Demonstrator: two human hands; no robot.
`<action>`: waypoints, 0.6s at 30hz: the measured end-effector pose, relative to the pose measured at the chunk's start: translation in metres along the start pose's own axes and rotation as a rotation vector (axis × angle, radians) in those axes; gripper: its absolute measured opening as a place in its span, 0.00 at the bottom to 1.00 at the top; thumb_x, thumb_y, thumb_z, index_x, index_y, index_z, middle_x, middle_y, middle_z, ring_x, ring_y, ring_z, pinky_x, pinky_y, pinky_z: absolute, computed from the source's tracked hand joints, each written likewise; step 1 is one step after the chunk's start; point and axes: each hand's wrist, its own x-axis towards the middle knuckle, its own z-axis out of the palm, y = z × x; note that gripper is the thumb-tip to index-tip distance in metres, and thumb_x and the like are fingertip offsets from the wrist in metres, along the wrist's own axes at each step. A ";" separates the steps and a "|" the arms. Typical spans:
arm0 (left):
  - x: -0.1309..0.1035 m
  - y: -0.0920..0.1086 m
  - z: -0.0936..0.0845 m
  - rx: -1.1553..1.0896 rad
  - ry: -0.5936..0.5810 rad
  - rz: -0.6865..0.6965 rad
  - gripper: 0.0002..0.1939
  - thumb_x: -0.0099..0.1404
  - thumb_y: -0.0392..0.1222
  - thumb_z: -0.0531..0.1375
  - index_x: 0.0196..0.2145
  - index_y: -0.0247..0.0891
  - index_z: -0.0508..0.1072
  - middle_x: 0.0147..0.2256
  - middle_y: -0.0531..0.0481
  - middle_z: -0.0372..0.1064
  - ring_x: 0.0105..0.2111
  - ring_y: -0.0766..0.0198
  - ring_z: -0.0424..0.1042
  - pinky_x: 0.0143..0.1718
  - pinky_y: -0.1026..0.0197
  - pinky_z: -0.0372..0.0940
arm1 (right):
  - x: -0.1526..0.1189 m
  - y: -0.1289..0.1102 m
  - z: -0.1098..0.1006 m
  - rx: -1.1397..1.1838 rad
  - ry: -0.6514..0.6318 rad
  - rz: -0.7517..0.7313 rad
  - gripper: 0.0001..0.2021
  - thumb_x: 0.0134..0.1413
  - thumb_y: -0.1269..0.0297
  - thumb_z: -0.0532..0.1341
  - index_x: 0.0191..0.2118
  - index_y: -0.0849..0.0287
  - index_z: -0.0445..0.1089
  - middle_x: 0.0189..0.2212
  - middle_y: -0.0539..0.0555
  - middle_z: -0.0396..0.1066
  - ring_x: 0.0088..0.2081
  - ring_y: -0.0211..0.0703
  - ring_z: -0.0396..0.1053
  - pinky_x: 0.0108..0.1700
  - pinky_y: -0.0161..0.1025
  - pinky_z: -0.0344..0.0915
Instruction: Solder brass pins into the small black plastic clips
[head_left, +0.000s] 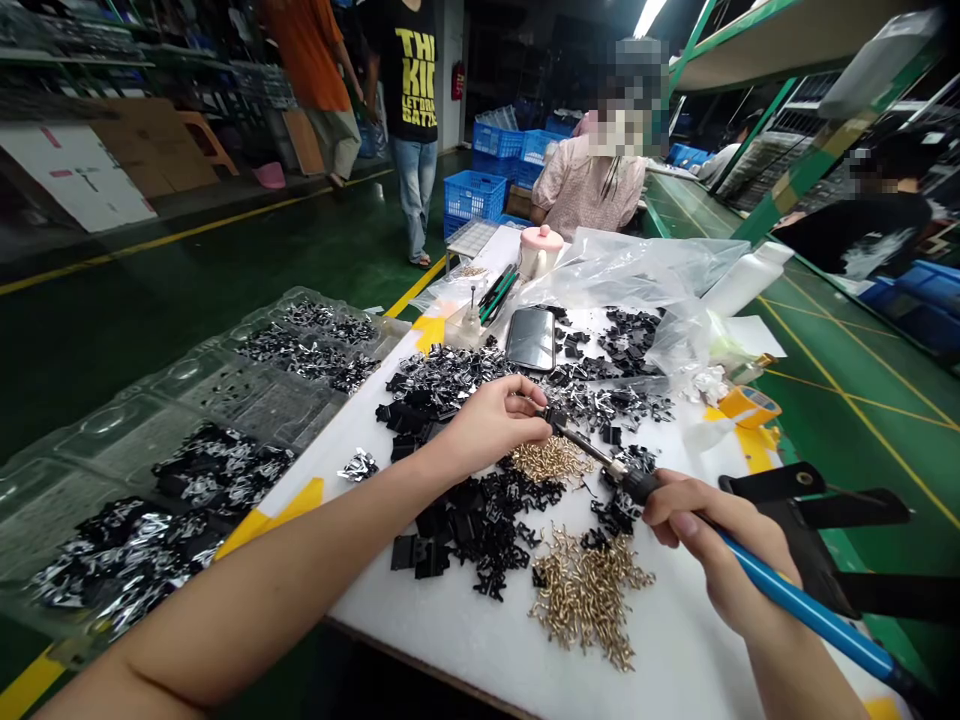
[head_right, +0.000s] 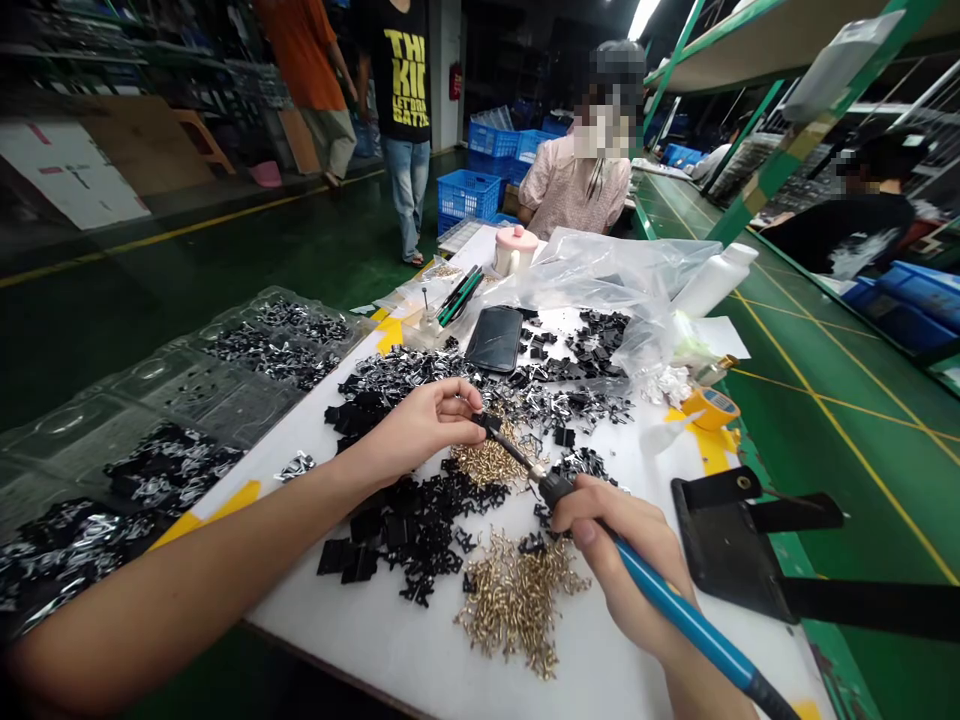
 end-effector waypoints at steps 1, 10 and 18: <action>0.000 0.000 0.000 -0.004 -0.005 0.006 0.13 0.47 0.31 0.61 0.31 0.37 0.62 0.25 0.54 0.63 0.28 0.68 0.68 0.34 0.61 0.63 | 0.000 0.000 0.000 0.005 0.002 -0.003 0.09 0.58 0.68 0.51 0.29 0.56 0.65 0.22 0.47 0.63 0.22 0.35 0.60 0.29 0.35 0.57; 0.006 -0.003 -0.006 0.010 0.015 0.050 0.12 0.48 0.33 0.61 0.30 0.37 0.62 0.24 0.54 0.62 0.28 0.66 0.68 0.34 0.59 0.64 | -0.004 -0.002 -0.005 -0.040 0.031 -0.002 0.09 0.57 0.68 0.52 0.29 0.56 0.67 0.21 0.49 0.64 0.22 0.37 0.61 0.38 0.40 0.61; 0.005 -0.004 -0.005 0.009 -0.007 0.062 0.11 0.48 0.32 0.61 0.30 0.37 0.62 0.24 0.54 0.63 0.27 0.67 0.67 0.34 0.60 0.64 | -0.001 -0.001 -0.003 -0.026 -0.020 -0.020 0.08 0.57 0.70 0.52 0.30 0.56 0.66 0.22 0.50 0.65 0.25 0.38 0.63 0.33 0.38 0.61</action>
